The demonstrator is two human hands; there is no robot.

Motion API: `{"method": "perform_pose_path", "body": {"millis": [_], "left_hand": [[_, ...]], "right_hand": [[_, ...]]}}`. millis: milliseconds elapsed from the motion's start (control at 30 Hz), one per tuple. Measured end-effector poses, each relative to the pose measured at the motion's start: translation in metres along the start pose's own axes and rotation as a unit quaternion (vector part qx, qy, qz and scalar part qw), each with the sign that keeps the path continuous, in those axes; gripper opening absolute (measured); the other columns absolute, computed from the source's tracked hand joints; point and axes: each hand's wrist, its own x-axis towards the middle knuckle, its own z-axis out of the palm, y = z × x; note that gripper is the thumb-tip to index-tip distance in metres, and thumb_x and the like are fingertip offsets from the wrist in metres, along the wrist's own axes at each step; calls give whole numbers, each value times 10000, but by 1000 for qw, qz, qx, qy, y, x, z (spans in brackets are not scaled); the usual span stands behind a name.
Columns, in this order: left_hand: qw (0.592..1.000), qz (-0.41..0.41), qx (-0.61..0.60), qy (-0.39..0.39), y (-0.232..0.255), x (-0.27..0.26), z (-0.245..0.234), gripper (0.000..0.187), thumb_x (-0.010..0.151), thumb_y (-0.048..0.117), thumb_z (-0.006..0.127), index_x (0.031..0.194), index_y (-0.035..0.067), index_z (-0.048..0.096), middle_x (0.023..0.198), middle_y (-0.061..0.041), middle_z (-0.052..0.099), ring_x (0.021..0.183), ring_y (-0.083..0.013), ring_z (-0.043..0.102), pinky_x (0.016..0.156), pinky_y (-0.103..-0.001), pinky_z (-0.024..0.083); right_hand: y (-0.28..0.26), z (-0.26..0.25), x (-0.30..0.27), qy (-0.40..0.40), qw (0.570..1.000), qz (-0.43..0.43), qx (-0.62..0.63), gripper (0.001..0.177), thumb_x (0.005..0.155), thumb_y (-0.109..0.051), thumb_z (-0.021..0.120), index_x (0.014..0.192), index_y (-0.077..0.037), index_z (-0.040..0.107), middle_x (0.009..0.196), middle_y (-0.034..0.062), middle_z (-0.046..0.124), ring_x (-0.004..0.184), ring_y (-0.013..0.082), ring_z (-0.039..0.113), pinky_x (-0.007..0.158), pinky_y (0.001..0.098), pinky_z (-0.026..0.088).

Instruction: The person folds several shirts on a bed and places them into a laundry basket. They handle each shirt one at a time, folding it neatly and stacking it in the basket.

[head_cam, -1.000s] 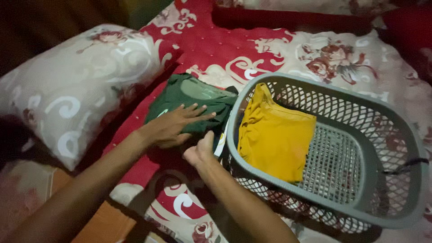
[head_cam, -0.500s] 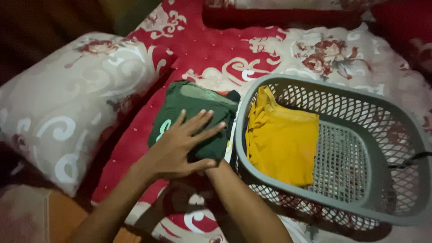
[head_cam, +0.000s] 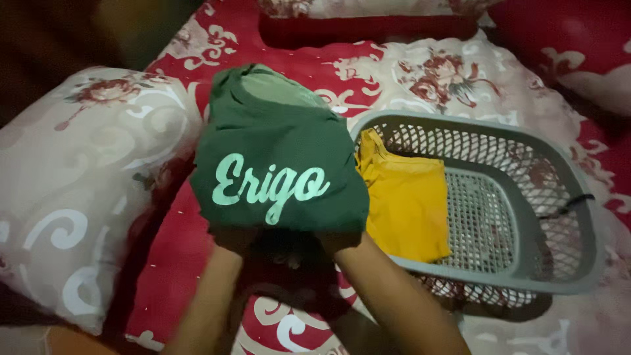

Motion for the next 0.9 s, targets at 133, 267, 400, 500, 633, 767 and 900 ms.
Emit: {"method": "perform_pose_path", "body": {"millis": [133, 267, 400, 500, 633, 767, 900], "left_hand": [[983, -88, -134, -93, -19, 21, 55, 651, 1052, 532, 351, 1430, 32, 527, 1472, -155, 560, 1385, -303, 521, 1201, -447, 373], [944, -151, -232, -178, -29, 35, 118, 730, 1027, 597, 349, 1445, 21, 514, 1466, -171, 556, 1358, -316, 538, 1181, -454, 399], [916, -194, -283, -209, -48, 38, 171, 811, 1003, 663, 346, 1460, 11, 501, 1460, -187, 552, 1330, -329, 554, 1161, -461, 424], [906, -212, -304, -205, -67, 41, 198, 873, 984, 712, 344, 1472, 4, 492, 1456, -199, 548, 1309, -339, 566, 1147, -467, 443], [930, -225, -245, -157, -99, 40, 208, 859, 1004, 680, 395, 1511, -9, 473, 1463, -206, 557, 1298, -335, 583, 1137, -456, 469], [967, -241, 24, -76, -125, 37, 192, 674, 957, 351, 612, 1533, 63, 413, 1410, -185, 588, 1244, -306, 619, 1030, -427, 542], [937, -205, 281, -24, -154, 41, 166, 756, 851, 59, 604, 1571, 116, 379, 1398, -135, 641, 1188, -247, 676, 925, -334, 588]], "right_hand": [[-33, 4, -27, 18, 999, 0, -35, 570, 1073, -482, 405, 1480, -86, 451, 1442, 155, 490, 1231, 224, 470, 1043, 349, 404], [-86, 9, -66, 44, 995, -13, -88, 552, 1075, -464, 419, 1458, -72, 482, 1402, 160, 524, 1177, 216, 500, 1003, 333, 433], [-143, 8, -108, 76, 988, -31, -129, 535, 1076, -446, 434, 1436, -58, 513, 1363, 166, 558, 1123, 207, 530, 962, 317, 462], [-181, 5, -131, 92, 984, -45, -147, 523, 1078, -433, 445, 1419, -47, 537, 1334, 170, 583, 1083, 201, 552, 931, 305, 483], [-217, -11, -146, 123, 978, -46, -165, 508, 1079, -415, 459, 1396, -33, 568, 1295, 175, 617, 1029, 192, 583, 890, 289, 512], [-222, -45, -145, 181, 969, -31, -169, 494, 1081, -397, 474, 1374, -19, 599, 1255, 180, 650, 975, 183, 613, 849, 273, 541], [-227, -86, -135, 265, 944, -36, -195, 482, 1082, -379, 488, 1352, -5, 630, 1216, 185, 684, 921, 175, 643, 808, 257, 570]]}}
